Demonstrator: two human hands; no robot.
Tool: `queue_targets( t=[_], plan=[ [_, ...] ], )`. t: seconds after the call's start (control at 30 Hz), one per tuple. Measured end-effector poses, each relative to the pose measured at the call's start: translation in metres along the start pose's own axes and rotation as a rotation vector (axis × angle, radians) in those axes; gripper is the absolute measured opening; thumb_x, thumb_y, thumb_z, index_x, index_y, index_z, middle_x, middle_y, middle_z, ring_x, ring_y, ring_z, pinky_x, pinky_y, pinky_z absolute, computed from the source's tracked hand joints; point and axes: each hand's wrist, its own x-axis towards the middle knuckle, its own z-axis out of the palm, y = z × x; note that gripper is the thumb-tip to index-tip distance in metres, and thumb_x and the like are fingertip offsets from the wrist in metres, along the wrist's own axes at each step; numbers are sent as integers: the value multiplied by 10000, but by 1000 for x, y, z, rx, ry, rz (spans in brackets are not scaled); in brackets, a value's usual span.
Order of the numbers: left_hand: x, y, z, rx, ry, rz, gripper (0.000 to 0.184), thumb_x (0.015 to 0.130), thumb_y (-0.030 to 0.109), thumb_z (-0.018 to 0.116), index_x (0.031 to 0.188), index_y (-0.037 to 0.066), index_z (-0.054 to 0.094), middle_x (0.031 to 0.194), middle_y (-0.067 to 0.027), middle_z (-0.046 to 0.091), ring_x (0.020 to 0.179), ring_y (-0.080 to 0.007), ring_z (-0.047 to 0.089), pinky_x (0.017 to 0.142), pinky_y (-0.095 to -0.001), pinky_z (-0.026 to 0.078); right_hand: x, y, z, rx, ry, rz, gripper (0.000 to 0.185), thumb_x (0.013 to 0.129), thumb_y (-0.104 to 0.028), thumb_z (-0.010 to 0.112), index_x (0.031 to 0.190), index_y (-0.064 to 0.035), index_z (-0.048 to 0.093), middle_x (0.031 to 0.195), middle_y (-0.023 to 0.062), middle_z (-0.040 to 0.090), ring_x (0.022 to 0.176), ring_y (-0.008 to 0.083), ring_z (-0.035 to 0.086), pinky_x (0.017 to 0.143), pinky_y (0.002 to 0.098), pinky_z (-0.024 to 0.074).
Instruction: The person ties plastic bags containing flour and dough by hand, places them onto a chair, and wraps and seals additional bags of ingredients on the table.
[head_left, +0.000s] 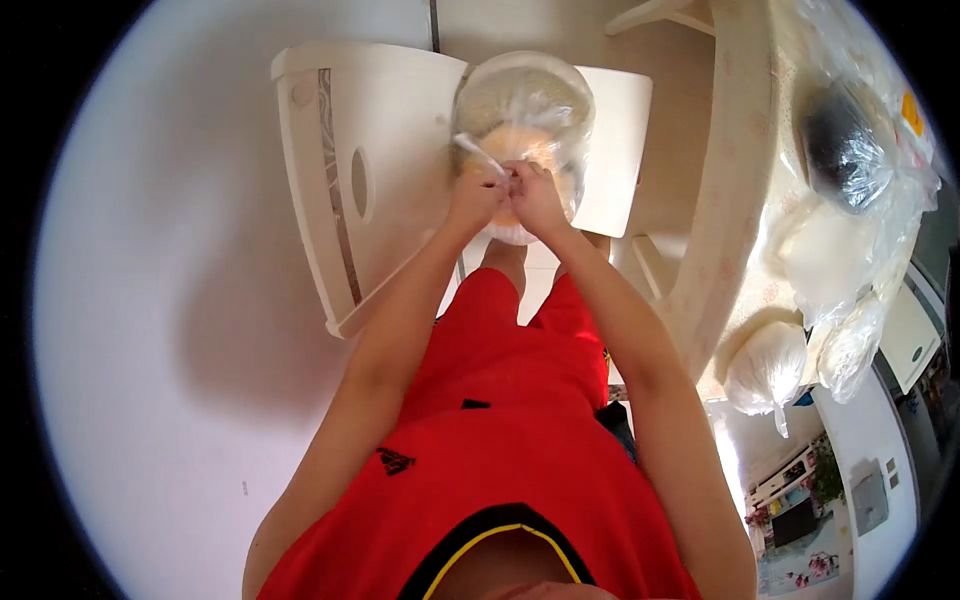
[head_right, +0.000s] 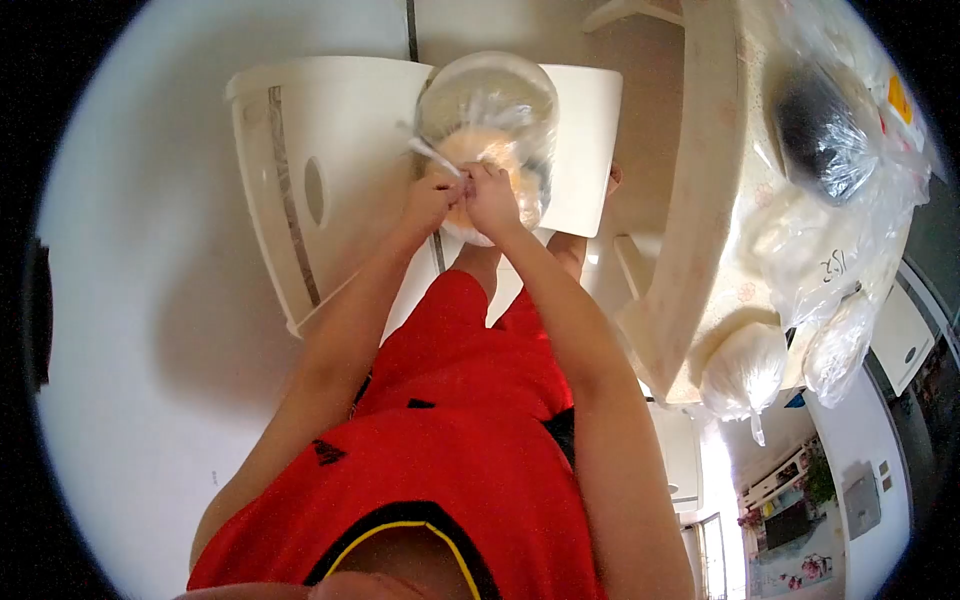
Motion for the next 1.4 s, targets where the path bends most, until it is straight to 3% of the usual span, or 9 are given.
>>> queue_targets(
  t=[0.2,0.3,0.4,0.5,0.7,0.93,1.13,1.27,1.4],
  plan=[
    [-63,61,-27,-188,-239,110,201,870,205,629,753,42,624,724,7,552,677,-95,482,643,-245,397,3,14,-1,111,-88,-13,331,739,-23,610,1064,-81,633,979,201,624,934,365,576,823,428,481],
    [-75,41,-42,-358,-84,-21,181,893,187,598,842,21,646,799,-6,589,745,-93,522,688,-252,416,5,3,7,30,-27,-21,370,742,-24,626,1104,-93,605,921,177,627,861,316,597,796,392,497],
    [-66,27,-45,-530,174,-114,188,907,177,578,964,9,638,851,-16,611,795,-108,550,754,-244,435,6,-2,16,548,-11,408,373,758,-16,627,1120,-88,566,867,123,608,809,233,601,763,337,503],
    [-58,41,-44,-469,192,-229,195,909,172,522,991,28,626,966,-43,622,898,-132,567,830,-257,430,-7,1,7,593,30,268,358,763,-32,645,1102,-81,539,855,70,592,812,177,586,761,297,492],
    [-15,18,10,-433,-67,331,273,803,88,604,1062,4,607,994,-91,616,938,-221,584,854,-335,453,20,-63,-35,1249,59,415,311,838,17,570,1142,-42,540,1062,102,642,874,160,612,803,278,489],
    [-41,15,-10,456,-30,250,230,882,144,560,1055,-6,582,919,-207,641,826,-292,624,748,-373,483,76,-99,-80,974,-20,213,385,863,1,541,1242,16,478,1139,78,652,838,190,630,836,329,522],
    [-120,98,-44,394,-439,166,202,836,101,548,994,-1,623,1030,-235,621,963,-386,589,807,-459,479,110,-109,-87,264,248,-55,331,858,-46,545,1185,-28,499,1008,95,668,776,196,620,735,350,521],
    [-151,116,-50,594,-424,475,167,831,101,549,927,-27,597,870,-184,632,829,-363,611,756,-416,491,29,-109,-61,-391,-487,-92,425,789,-186,642,1178,-60,529,976,153,655,919,183,632,812,341,489],
    [-140,108,-51,552,-509,628,185,838,108,552,957,-14,623,960,-173,640,934,-344,596,832,-393,488,-25,-78,-69,-896,-566,-139,690,751,-398,716,1298,-56,470,1282,170,524,1012,247,614,944,502,404]
  ],
)
